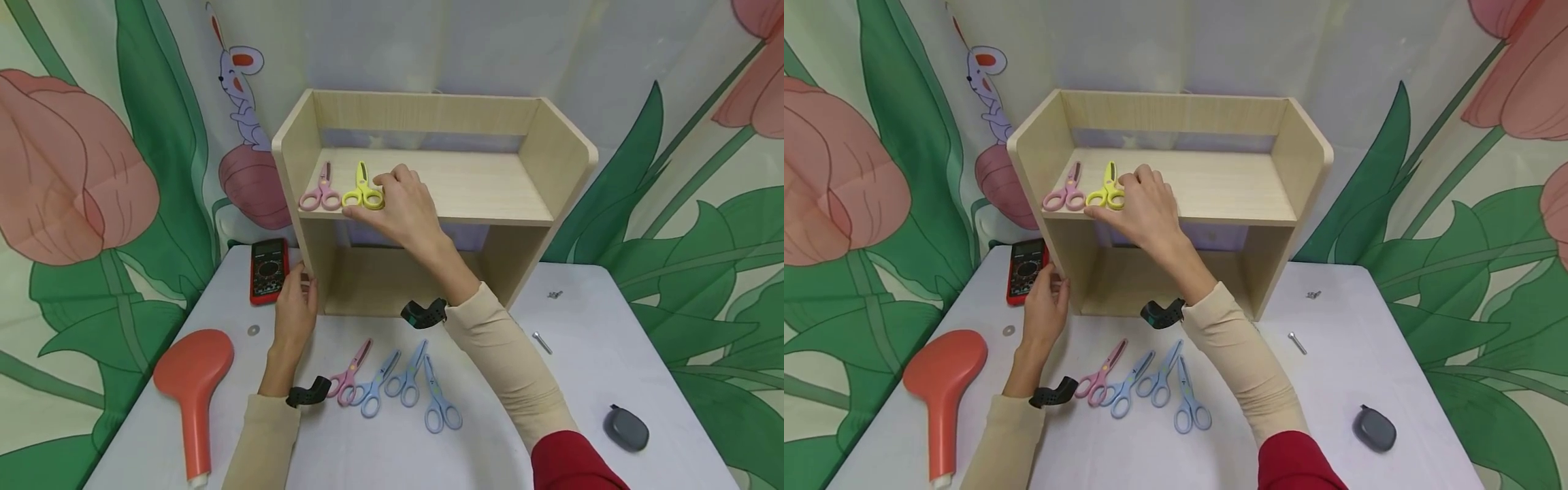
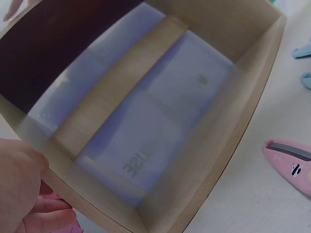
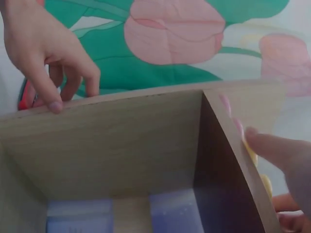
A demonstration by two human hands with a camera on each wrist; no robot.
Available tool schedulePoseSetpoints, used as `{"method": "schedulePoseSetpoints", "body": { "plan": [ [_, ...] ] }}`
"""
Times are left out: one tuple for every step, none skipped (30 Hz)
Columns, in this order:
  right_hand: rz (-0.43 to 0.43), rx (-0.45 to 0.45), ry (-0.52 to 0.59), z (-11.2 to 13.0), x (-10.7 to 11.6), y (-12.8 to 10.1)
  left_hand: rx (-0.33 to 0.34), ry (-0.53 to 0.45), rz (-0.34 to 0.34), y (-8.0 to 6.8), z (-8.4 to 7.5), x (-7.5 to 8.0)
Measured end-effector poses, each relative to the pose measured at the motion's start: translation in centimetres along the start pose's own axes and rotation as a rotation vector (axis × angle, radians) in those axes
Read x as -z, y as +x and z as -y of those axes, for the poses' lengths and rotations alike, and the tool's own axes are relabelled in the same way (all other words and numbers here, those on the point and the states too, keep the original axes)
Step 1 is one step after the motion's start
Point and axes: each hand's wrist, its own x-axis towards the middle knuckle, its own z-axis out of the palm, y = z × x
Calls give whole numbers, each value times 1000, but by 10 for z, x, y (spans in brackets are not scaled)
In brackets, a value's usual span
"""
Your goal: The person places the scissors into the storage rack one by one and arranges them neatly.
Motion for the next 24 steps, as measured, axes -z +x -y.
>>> {"method": "schedulePoseSetpoints", "body": {
  "plan": [
    [-39,16,0,0,0,-4,1,0,3,0,-1,0],
    [-85,36,7,-1,1,-8,2,0,5,0,-1,0],
    [-133,64,16,-1,0,-14,3,0,6,0,-1,0],
    [-182,96,28,-2,-1,-21,3,1,7,1,-1,0],
    [-224,129,38,-3,-2,-28,2,-1,7,1,-1,-1],
    [-256,161,49,-4,-4,-35,1,1,6,1,-1,-1],
    [-279,189,61,-5,-7,-43,1,2,4,1,-1,-1],
    [-291,211,68,-6,-11,-51,-1,1,1,2,-1,-1],
    [-291,228,70,-8,-15,-59,-3,3,1,2,-1,0],
    [-281,234,69,-9,-20,-68,-5,4,0,2,-1,0],
    [-261,235,68,-11,-25,-76,-7,4,-2,2,-1,0],
    [-233,229,66,-13,-31,-85,-8,6,-2,2,-1,0],
    [-201,219,65,-15,-38,-94,-8,6,-1,2,-1,0],
    [-164,205,62,-16,-44,-104,-11,3,-1,2,0,0],
    [-124,188,61,-18,-52,-113,-11,0,-1,3,0,0],
    [-80,169,58,-18,-59,-122,-11,-6,-2,3,1,0],
    [-35,151,54,-19,-67,-131,-10,-9,0,3,1,0],
    [7,132,49,-20,-75,-139,-9,-13,0,3,2,0],
    [47,118,45,-20,-83,-147,-8,-19,0,4,2,0],
    [89,104,40,-20,-92,-155,-6,-23,1,4,2,0],
    [128,93,36,-19,-99,-162,-1,-22,4,4,2,1],
    [162,86,27,-18,-107,-168,0,-23,5,3,2,1],
    [188,83,20,-17,-114,-175,2,-22,6,3,2,1],
    [207,83,5,-15,-121,-180,5,-23,8,3,2,1]
  ]
}}
